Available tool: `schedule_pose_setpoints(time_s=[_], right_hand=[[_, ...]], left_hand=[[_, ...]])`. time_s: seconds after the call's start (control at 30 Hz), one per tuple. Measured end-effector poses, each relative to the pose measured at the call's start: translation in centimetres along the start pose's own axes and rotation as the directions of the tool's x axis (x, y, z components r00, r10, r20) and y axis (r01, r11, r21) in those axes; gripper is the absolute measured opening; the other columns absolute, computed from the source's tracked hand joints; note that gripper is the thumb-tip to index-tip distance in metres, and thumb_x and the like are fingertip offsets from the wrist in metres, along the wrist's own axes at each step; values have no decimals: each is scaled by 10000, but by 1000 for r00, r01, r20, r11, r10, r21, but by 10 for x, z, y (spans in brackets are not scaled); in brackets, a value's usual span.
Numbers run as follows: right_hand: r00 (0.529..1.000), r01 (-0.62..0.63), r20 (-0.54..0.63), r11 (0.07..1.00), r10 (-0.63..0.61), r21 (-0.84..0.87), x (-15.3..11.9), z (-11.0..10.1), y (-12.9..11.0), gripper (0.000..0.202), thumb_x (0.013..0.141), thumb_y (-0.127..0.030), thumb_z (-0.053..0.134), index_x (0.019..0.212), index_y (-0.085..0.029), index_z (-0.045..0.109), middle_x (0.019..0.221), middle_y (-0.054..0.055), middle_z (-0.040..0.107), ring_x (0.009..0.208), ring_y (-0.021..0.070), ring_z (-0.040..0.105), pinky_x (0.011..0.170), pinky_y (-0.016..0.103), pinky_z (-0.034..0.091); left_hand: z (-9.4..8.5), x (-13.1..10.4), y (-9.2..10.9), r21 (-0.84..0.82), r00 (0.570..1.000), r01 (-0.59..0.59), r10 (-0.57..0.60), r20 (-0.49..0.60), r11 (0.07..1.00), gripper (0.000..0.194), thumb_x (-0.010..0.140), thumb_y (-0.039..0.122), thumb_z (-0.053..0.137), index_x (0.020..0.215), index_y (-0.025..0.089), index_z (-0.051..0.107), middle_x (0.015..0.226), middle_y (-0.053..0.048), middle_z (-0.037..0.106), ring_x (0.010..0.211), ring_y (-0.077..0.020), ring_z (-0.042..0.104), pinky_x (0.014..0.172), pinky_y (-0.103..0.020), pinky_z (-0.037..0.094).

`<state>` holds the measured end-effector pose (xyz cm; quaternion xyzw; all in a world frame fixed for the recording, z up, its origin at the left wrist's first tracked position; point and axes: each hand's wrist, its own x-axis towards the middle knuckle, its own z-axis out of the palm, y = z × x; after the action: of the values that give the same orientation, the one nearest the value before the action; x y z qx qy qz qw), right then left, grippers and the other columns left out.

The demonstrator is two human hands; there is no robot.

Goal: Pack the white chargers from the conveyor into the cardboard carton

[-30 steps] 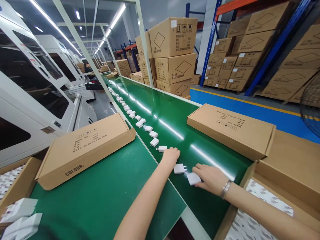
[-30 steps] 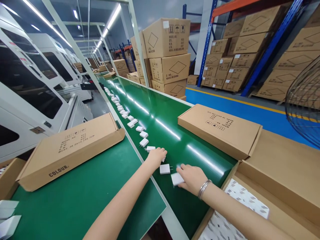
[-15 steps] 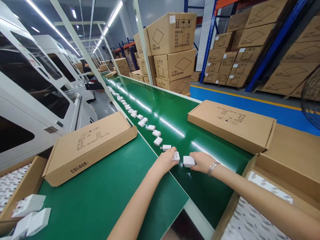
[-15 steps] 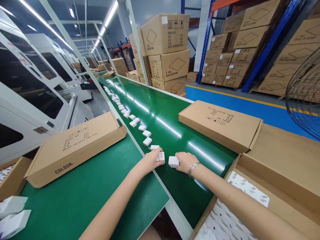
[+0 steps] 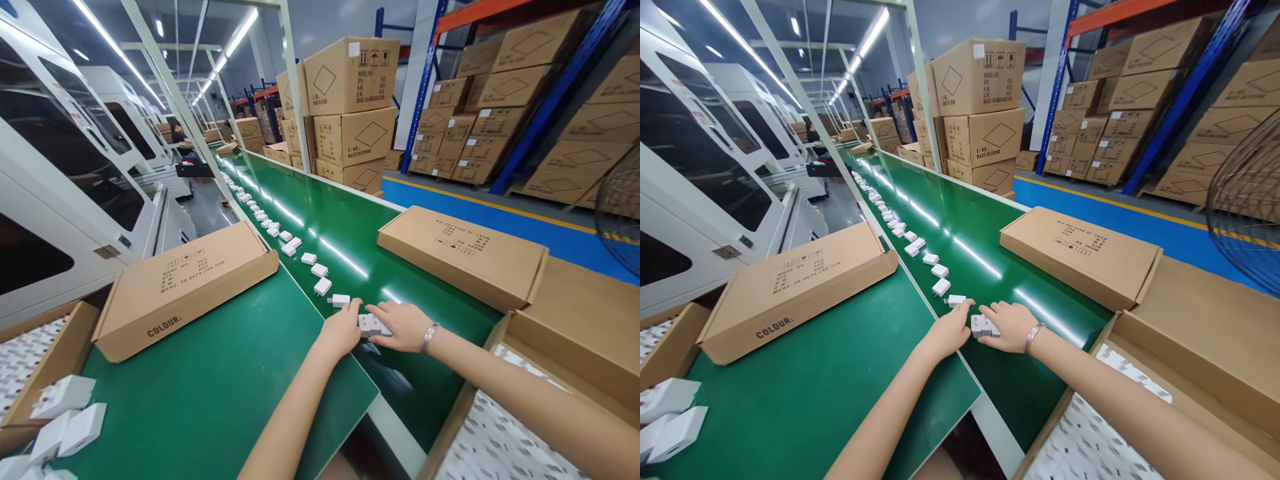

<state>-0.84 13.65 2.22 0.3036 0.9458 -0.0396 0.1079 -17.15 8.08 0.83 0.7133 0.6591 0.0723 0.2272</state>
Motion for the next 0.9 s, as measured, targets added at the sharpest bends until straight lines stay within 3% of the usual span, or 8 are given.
schedule_pose_setpoints(time_s=[0.17,0.37,0.5,0.6,0.7,0.8,0.87,0.9], right_hand=[[996,18,-85,1000,-18,-9,10,10,-13,487,864,-518,291,1154,-167,465,968,109,595,847,254,568,563,291,381],[995,8,-100,999,-3,47,12,30,-13,489,859,-530,320,1023,-123,536,804,151,635,664,273,612,496,269,312],[992,-6,-123,981,30,194,14,35,-12,433,796,-534,462,921,-132,567,766,156,648,690,284,615,540,273,326],[979,-56,-165,928,124,368,11,24,-7,407,733,-557,528,817,-160,568,686,116,645,679,275,611,579,293,350],[933,-119,-209,800,292,588,-14,0,6,478,781,-630,359,777,-185,532,635,70,616,655,242,600,590,311,383],[872,-157,-177,604,457,782,-66,-25,21,591,832,-623,50,705,-207,451,554,20,557,532,178,565,516,294,422],[831,-183,-70,391,552,902,-106,-35,28,589,827,-613,-13,635,-218,380,477,-4,501,424,151,518,442,285,433],[806,-183,24,209,592,961,-125,-36,29,571,821,-631,26,608,-220,361,447,-10,480,382,142,496,409,281,431]], left_hand=[[10,-7,-7,-11,977,91,-91,-193,996,310,816,104,304,1084,181,440,918,-57,623,852,-182,592,721,-284,439],[15,-2,-12,-59,961,83,-96,-258,995,336,806,64,291,1077,175,455,1012,-69,585,924,-164,554,781,-274,433],[5,17,-11,57,954,208,-190,-232,976,418,792,63,332,1200,140,378,1202,-131,467,1094,-206,461,860,-301,406],[3,31,-7,249,978,200,-177,-110,948,446,765,34,359,1192,162,384,1195,-121,475,1117,-223,440,865,-326,402],[7,35,-3,295,984,176,-177,-23,939,320,741,53,421,1035,173,455,1069,-94,543,1053,-217,487,788,-312,439],[11,34,-1,287,981,191,-196,-11,939,276,738,137,478,1009,154,430,1034,-114,548,991,-231,522,728,-318,456],[10,34,0,281,971,238,-230,-60,930,284,776,182,445,1054,140,401,968,-114,568,924,-224,551,716,-318,453],[8,34,0,284,964,263,-241,-108,922,304,797,196,423,1091,134,380,944,-113,574,918,-222,551,718,-312,449]])
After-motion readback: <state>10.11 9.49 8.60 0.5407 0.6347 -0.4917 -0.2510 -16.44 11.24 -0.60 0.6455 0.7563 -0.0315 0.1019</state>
